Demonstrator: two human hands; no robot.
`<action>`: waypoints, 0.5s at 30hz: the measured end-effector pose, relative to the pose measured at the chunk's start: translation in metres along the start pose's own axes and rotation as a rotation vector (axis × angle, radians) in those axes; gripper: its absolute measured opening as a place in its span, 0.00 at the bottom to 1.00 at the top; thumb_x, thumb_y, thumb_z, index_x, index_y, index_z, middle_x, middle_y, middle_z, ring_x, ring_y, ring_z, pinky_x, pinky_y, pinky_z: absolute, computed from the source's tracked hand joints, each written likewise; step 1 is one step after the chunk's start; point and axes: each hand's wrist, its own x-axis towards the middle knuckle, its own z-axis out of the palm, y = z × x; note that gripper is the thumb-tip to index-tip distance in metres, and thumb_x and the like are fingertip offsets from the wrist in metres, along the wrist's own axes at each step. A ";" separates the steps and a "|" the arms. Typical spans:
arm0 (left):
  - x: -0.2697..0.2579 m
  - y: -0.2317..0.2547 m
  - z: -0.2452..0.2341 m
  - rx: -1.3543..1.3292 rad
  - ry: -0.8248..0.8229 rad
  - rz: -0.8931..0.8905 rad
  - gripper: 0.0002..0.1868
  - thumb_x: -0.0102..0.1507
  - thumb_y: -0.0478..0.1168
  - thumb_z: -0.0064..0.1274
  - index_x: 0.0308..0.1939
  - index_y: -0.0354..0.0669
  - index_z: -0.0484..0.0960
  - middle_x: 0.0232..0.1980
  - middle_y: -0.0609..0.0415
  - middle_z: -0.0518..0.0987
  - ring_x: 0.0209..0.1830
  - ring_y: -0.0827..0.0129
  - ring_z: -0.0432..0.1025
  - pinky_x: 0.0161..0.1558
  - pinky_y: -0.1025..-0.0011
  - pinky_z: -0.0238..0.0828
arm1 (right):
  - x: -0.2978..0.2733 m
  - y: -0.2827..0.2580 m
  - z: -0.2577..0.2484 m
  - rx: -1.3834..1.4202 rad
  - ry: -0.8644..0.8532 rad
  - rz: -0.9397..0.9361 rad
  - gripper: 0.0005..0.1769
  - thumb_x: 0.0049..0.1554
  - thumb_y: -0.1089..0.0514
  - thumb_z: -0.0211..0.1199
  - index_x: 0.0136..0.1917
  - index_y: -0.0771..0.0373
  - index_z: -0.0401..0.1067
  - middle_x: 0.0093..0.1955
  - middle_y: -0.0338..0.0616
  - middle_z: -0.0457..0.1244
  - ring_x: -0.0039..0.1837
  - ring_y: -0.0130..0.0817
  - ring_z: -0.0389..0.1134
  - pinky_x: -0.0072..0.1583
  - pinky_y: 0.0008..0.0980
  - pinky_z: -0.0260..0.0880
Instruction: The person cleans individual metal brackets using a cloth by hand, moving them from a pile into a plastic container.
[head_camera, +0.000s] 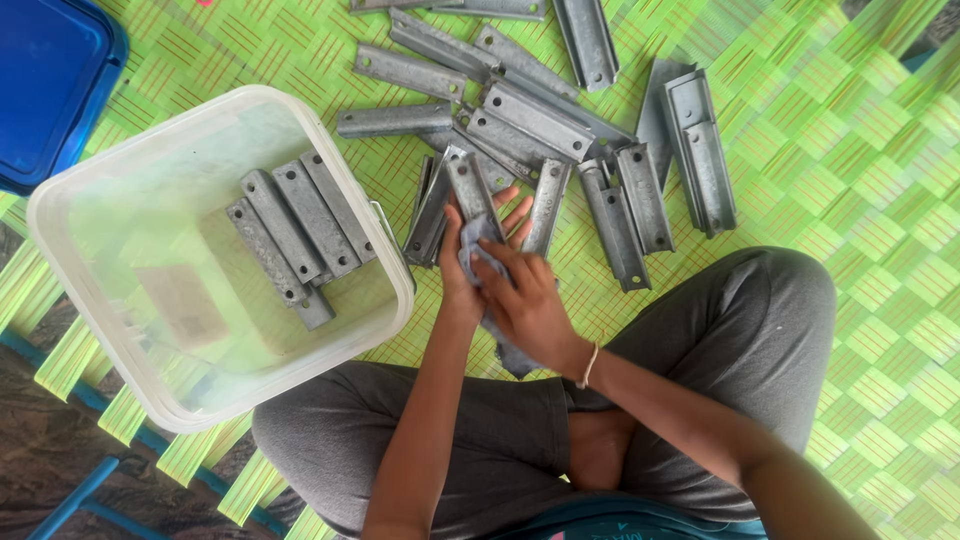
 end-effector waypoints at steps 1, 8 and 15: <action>0.001 0.001 0.002 0.011 0.007 0.009 0.42 0.70 0.68 0.32 0.79 0.45 0.50 0.70 0.38 0.68 0.74 0.44 0.62 0.72 0.53 0.64 | 0.003 0.006 0.005 -0.042 0.006 -0.005 0.27 0.54 0.65 0.67 0.68 0.62 0.71 0.72 0.47 0.61 0.61 0.41 0.61 0.62 0.44 0.63; 0.002 -0.027 -0.002 0.116 0.122 -0.154 0.37 0.71 0.62 0.34 0.80 0.53 0.49 0.75 0.42 0.63 0.74 0.48 0.61 0.71 0.54 0.65 | 0.053 0.054 0.009 -0.098 0.198 -0.020 0.24 0.56 0.69 0.64 0.66 0.62 0.74 0.67 0.44 0.65 0.61 0.40 0.63 0.61 0.36 0.66; -0.004 -0.031 0.005 0.301 0.086 0.014 0.46 0.66 0.67 0.49 0.80 0.53 0.49 0.78 0.46 0.60 0.77 0.55 0.59 0.74 0.60 0.59 | 0.051 0.043 -0.008 -0.161 0.118 0.077 0.18 0.62 0.64 0.64 0.65 0.69 0.71 0.60 0.51 0.65 0.56 0.44 0.64 0.60 0.41 0.66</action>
